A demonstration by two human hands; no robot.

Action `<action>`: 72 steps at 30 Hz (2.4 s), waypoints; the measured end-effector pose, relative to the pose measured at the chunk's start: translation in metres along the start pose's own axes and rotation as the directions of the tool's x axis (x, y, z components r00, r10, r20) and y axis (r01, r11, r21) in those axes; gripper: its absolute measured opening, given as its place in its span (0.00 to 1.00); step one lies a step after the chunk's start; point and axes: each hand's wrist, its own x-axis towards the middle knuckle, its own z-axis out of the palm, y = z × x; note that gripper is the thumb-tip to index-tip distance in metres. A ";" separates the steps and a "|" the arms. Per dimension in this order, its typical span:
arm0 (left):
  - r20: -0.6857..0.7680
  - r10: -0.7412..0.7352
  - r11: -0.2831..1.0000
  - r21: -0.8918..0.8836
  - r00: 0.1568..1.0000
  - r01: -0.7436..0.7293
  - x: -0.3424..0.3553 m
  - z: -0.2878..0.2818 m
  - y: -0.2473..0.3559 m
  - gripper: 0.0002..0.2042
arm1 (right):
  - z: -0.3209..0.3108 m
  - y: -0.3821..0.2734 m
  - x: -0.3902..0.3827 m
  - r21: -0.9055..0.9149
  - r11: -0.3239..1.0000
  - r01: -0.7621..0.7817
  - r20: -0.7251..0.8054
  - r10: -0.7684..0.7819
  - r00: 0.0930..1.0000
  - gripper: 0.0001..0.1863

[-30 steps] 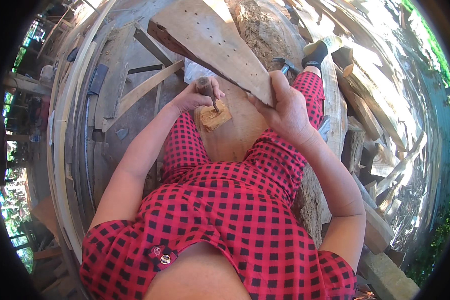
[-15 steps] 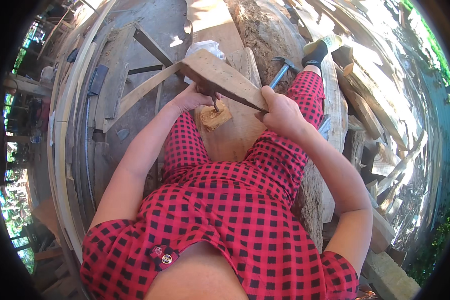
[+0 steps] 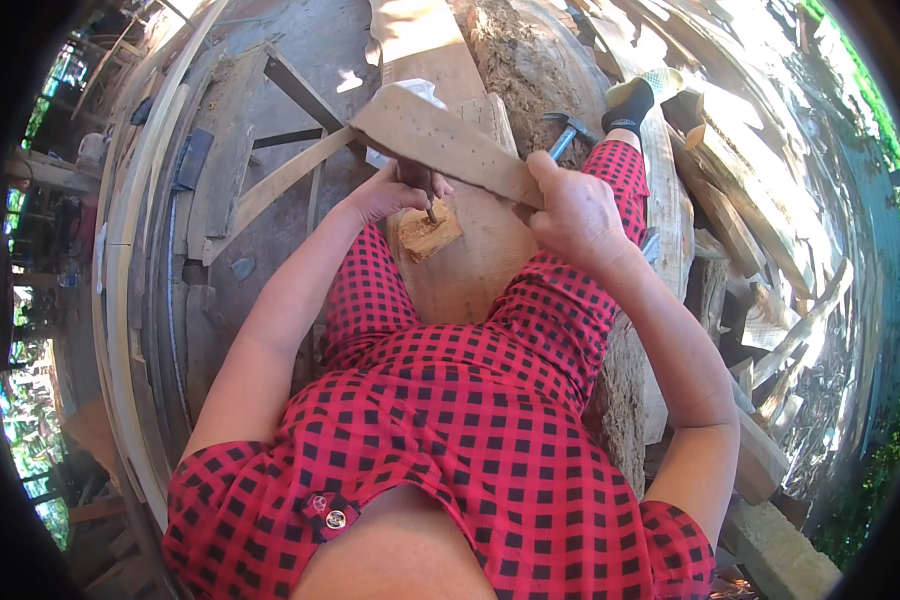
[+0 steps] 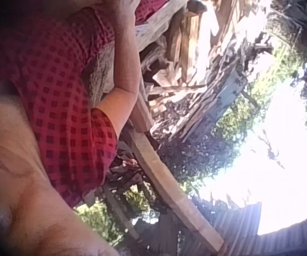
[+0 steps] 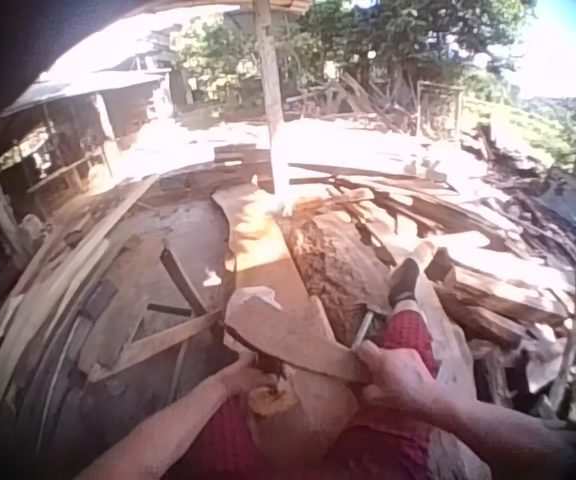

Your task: Using a manual chisel and a wooden mallet to carve out or shape sections of a wood plank.

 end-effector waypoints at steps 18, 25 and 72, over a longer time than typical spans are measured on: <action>0.117 0.147 0.989 -0.027 0.982 -0.145 0.012 0.001 -0.008 0.09 | 0.009 -0.010 -0.013 0.341 0.932 0.125 -0.325 -0.007 0.946 0.18; 0.060 0.120 0.992 0.016 0.991 -0.121 0.006 0.002 -0.007 0.09 | -0.003 -0.013 -0.014 0.215 0.976 0.014 -0.132 0.015 0.991 0.18; 0.092 0.016 1.000 -0.010 0.996 -0.015 0.031 0.007 -0.010 0.08 | 0.023 0.017 -0.024 0.279 0.939 -0.201 -0.016 0.214 0.977 0.11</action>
